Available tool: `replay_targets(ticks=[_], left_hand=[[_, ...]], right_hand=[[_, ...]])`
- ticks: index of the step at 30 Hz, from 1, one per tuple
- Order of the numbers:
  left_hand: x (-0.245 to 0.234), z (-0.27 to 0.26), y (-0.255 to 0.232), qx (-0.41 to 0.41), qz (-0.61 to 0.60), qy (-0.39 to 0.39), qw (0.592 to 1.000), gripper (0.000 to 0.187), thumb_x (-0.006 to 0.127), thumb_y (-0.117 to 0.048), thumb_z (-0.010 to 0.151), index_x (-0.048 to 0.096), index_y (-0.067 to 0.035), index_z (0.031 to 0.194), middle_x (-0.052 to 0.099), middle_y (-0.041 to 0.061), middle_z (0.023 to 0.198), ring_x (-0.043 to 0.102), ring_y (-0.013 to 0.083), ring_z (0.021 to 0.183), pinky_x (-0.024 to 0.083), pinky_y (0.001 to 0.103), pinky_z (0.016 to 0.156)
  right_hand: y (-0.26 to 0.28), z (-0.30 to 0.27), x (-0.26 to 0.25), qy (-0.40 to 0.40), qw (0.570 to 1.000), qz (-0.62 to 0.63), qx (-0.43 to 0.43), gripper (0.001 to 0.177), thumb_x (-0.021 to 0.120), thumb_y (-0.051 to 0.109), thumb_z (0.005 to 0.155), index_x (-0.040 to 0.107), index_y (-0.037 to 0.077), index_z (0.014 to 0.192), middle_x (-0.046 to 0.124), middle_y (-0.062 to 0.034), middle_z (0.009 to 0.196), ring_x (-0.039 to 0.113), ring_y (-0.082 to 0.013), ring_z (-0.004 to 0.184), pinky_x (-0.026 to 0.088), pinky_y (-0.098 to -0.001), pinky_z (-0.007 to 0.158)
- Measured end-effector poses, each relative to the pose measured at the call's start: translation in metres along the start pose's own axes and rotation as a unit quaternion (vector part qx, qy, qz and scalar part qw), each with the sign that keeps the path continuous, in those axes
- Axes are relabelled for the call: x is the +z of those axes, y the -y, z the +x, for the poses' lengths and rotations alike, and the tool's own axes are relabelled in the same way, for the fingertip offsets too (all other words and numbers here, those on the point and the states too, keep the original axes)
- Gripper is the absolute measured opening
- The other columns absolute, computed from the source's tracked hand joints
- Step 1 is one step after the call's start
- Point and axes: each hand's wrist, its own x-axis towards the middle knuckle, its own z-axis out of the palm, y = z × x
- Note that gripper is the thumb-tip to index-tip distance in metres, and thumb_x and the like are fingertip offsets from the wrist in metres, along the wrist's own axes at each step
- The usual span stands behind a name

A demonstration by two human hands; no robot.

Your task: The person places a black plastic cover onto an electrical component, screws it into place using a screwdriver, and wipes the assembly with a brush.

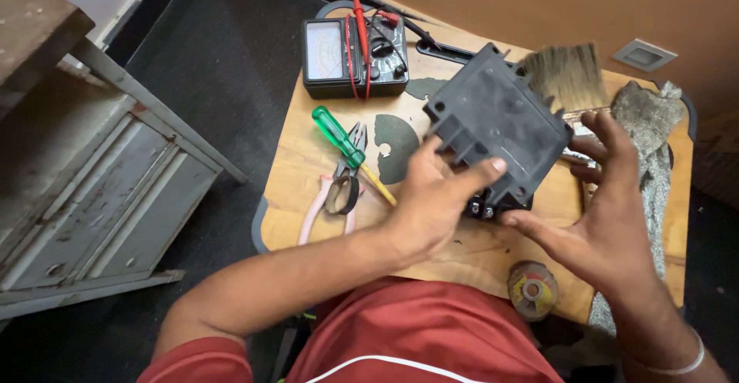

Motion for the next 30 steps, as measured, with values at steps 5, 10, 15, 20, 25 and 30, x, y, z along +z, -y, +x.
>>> replay_targets(ticks=[5, 10, 15, 20, 25, 30], left_hand=[[-0.001, -0.009, 0.025, -0.027, -0.008, -0.009, 1.000, 0.048, 0.075, 0.000, 0.093, 0.056, 0.003, 0.137, 0.068, 0.009, 0.125, 0.066, 0.0158, 0.110, 0.056, 0.033, 0.097], [-0.007, -0.015, 0.042, -0.025, 0.016, 0.018, 0.999, 0.047, 0.077, -0.004, 0.093, 0.056, 0.001, 0.136, 0.067, 0.007, 0.123, 0.065, 0.0143, 0.109, 0.056, 0.031, 0.095], [-0.014, -0.023, 0.050, 0.013, 0.105, 0.058, 0.993, 0.047, 0.079, -0.008, 0.098, 0.056, 0.004, 0.137, 0.067, 0.008, 0.120, 0.064, 0.0166, 0.115, 0.055, 0.033, 0.102], [-0.018, -0.034, 0.030, -0.102, 0.070, 0.087, 0.989, 0.058, 0.079, -0.014, 0.093, 0.049, 0.003, 0.139, 0.065, 0.012, 0.131, 0.065, 0.0185, 0.121, 0.053, 0.037, 0.110], [-0.017, -0.067, -0.041, -0.155, 0.214, 0.144, 0.954, 0.070, 0.077, -0.019, 0.090, 0.037, -0.002, 0.146, 0.056, 0.012, 0.136, 0.062, 0.0176, 0.126, 0.055, 0.035, 0.108], [-0.026, -0.053, -0.102, -0.090, 0.677, 0.073, 0.727, 0.084, 0.080, -0.032, 0.082, 0.036, -0.006, 0.149, 0.058, 0.014, 0.123, 0.070, 0.0281, 0.097, 0.056, 0.039, 0.086]], right_hand=[[-0.009, 0.014, 0.000, 0.076, 0.996, -0.039, -0.018, 0.142, 0.096, 0.040, 0.053, 0.012, 0.001, 0.160, 0.037, -0.0312, 0.156, 0.048, -0.0437, 0.143, 0.044, -0.0506, 0.117], [-0.024, 0.022, 0.000, 0.112, 0.990, -0.067, -0.055, 0.155, 0.096, 0.047, 0.045, 0.002, 0.007, 0.162, 0.033, -0.0354, 0.152, 0.042, -0.0514, 0.142, 0.040, -0.0604, 0.116], [-0.034, 0.029, -0.001, 0.155, 0.986, -0.048, -0.041, 0.147, 0.090, 0.048, 0.049, -0.001, 0.018, 0.161, 0.029, -0.0336, 0.149, 0.037, -0.0520, 0.142, 0.040, -0.0658, 0.115], [-0.044, 0.034, 0.002, 0.138, 0.974, -0.054, -0.173, 0.138, 0.083, 0.048, 0.048, 0.007, 0.017, 0.159, 0.026, -0.0312, 0.151, 0.028, -0.0499, 0.141, 0.034, -0.0670, 0.115], [-0.054, 0.035, 0.000, 0.135, 0.969, -0.042, -0.201, 0.130, 0.084, 0.052, 0.048, 0.019, 0.016, 0.155, 0.029, -0.0251, 0.147, 0.031, -0.0444, 0.141, 0.037, -0.0616, 0.117], [-0.051, 0.034, 0.009, 0.132, 0.962, -0.017, -0.239, 0.120, 0.081, 0.052, 0.052, 0.028, 0.014, 0.152, 0.032, -0.0205, 0.140, 0.034, -0.0407, 0.136, 0.035, -0.0571, 0.117]])
